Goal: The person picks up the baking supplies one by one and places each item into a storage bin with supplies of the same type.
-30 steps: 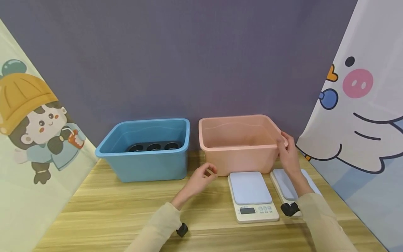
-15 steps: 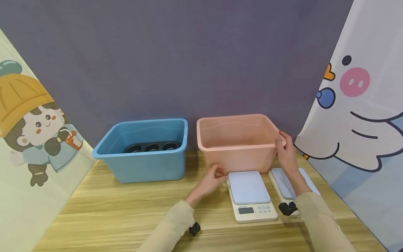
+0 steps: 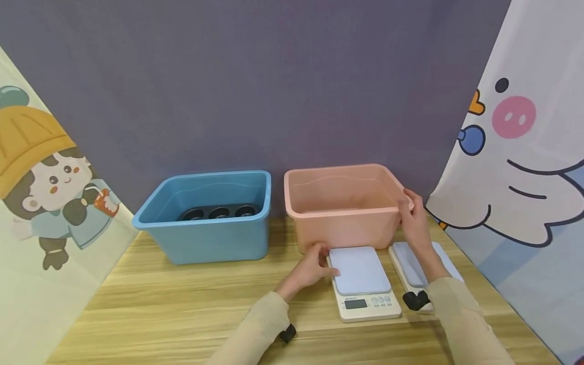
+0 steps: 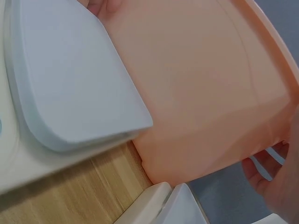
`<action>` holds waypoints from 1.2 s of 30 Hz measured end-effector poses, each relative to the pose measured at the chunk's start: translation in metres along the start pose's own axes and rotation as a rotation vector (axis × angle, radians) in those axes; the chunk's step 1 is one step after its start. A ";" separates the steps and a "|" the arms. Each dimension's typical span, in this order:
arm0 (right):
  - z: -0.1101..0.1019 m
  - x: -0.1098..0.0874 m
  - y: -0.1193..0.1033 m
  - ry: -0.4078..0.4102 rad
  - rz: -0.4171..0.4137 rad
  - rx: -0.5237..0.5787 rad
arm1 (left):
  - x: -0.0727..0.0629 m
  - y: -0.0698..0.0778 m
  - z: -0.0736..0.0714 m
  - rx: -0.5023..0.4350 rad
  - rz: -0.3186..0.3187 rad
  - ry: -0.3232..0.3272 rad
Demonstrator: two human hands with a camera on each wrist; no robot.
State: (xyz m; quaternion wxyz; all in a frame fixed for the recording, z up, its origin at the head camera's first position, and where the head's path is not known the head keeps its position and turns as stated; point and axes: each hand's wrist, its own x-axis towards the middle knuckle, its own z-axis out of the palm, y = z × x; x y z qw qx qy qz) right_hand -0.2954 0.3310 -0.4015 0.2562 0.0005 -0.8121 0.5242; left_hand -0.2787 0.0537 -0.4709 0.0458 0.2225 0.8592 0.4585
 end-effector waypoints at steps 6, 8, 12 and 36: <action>0.000 0.013 0.028 -0.003 -0.004 -0.016 | 0.001 0.001 -0.012 0.059 0.016 -0.070; -0.002 0.013 0.034 0.000 0.004 -0.016 | 0.002 0.001 -0.016 0.061 0.025 -0.126; -0.005 0.009 0.032 -0.014 0.013 -0.012 | 0.002 0.002 -0.024 -0.046 -0.072 -0.235; -0.001 0.013 0.034 -0.002 -0.003 -0.019 | 0.002 -0.011 -0.033 -0.415 -0.189 -0.244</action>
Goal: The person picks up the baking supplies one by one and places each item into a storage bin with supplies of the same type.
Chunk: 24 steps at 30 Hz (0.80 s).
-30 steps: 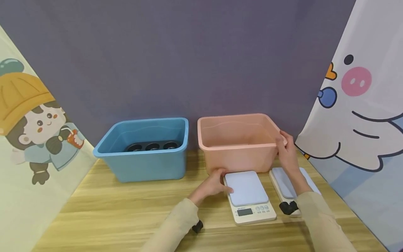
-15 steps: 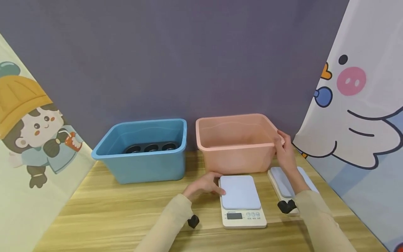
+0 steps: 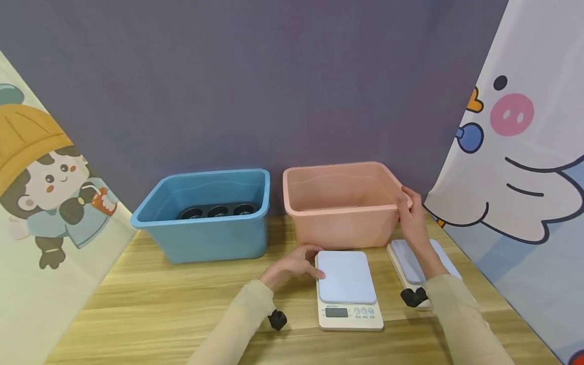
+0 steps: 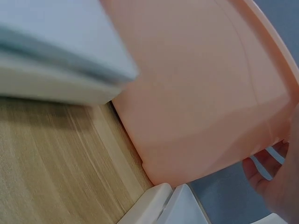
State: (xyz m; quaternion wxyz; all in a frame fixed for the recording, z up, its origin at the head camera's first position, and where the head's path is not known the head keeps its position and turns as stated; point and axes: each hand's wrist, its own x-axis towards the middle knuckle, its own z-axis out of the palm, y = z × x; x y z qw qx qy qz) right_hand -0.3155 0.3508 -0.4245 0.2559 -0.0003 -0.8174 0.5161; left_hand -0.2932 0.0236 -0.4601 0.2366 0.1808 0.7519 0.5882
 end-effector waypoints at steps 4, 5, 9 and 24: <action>0.001 0.002 -0.001 0.011 0.008 0.003 | -0.001 0.002 -0.004 -0.140 0.003 -0.051; 0.002 0.001 -0.003 0.016 0.015 0.001 | -0.002 0.002 -0.005 -0.160 0.000 -0.067; 0.001 -0.004 -0.018 0.014 0.015 0.012 | -0.003 0.003 -0.005 -0.203 0.030 -0.091; 0.000 -0.005 -0.014 0.028 0.021 0.025 | -0.016 0.015 -0.005 -0.343 0.095 0.027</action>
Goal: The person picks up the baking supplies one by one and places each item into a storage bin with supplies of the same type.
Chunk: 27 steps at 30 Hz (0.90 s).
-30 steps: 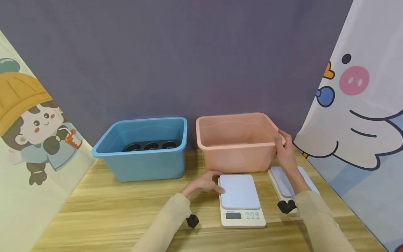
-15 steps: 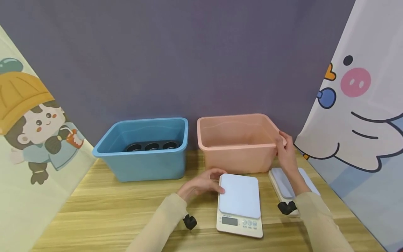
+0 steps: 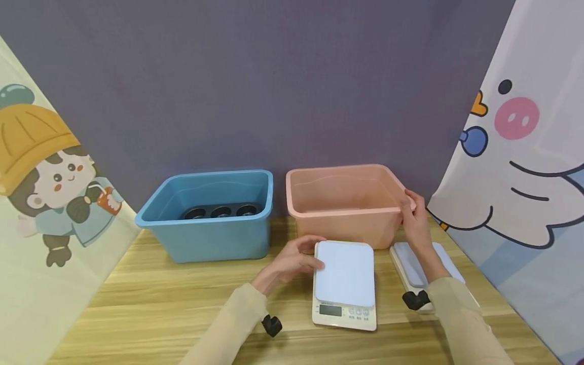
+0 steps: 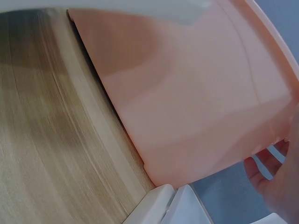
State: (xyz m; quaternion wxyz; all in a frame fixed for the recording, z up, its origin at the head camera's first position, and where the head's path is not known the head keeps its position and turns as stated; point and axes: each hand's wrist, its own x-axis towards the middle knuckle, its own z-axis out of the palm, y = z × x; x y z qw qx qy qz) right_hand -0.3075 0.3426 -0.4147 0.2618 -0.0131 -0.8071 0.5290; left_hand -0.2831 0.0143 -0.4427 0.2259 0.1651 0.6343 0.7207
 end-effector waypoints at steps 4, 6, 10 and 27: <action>0.000 0.002 0.013 0.006 0.000 -0.028 | -0.001 0.007 0.003 0.014 0.045 0.056; 0.000 0.002 0.015 0.006 -0.008 -0.033 | -0.002 0.012 0.004 0.022 0.061 0.074; 0.001 0.002 0.016 -0.003 -0.023 -0.020 | -0.004 0.024 0.004 0.009 0.102 0.089; 0.002 -0.004 -0.007 -0.005 0.021 0.003 | -0.012 0.065 0.004 0.078 0.233 0.072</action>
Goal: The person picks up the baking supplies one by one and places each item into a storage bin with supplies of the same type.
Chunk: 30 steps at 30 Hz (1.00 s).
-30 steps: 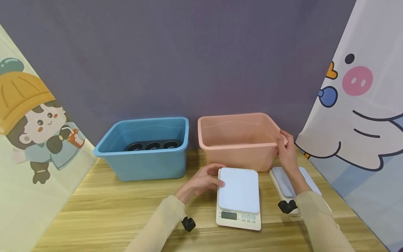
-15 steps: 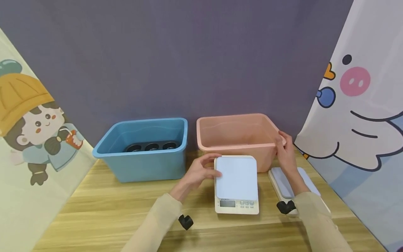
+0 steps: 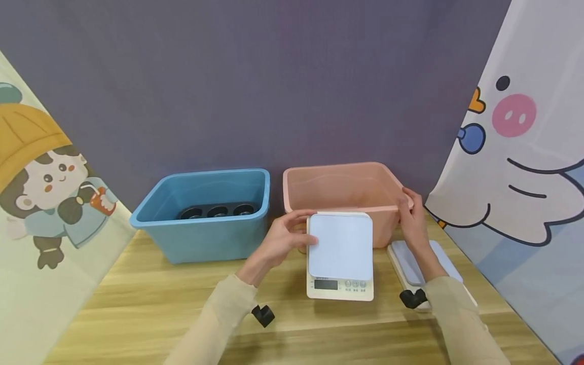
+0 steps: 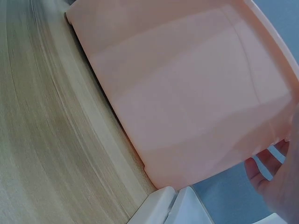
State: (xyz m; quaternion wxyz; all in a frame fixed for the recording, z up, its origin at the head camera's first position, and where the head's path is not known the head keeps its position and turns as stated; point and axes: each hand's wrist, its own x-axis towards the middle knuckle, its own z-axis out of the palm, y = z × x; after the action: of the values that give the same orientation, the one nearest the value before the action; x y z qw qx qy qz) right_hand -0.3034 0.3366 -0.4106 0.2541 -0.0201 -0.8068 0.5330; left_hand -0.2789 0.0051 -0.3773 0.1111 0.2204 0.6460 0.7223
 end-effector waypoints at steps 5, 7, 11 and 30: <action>-0.003 0.001 0.004 0.004 0.005 -0.002 | 0.001 0.017 0.000 0.009 0.008 0.022; -0.004 0.002 0.007 0.003 0.003 0.001 | 0.003 0.024 -0.002 -0.007 0.015 0.029; -0.004 0.009 0.021 0.015 0.008 0.008 | 0.009 0.040 -0.003 -0.012 0.044 0.049; 0.003 0.003 0.011 0.021 0.016 0.064 | 0.040 0.101 -0.009 -0.033 0.248 0.167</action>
State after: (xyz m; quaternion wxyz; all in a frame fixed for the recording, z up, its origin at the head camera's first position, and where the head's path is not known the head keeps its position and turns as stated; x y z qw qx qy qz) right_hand -0.3102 0.3403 -0.4200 0.2590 -0.0239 -0.7865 0.5602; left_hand -0.3053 0.0006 -0.2718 -0.0293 0.2359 0.6088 0.7569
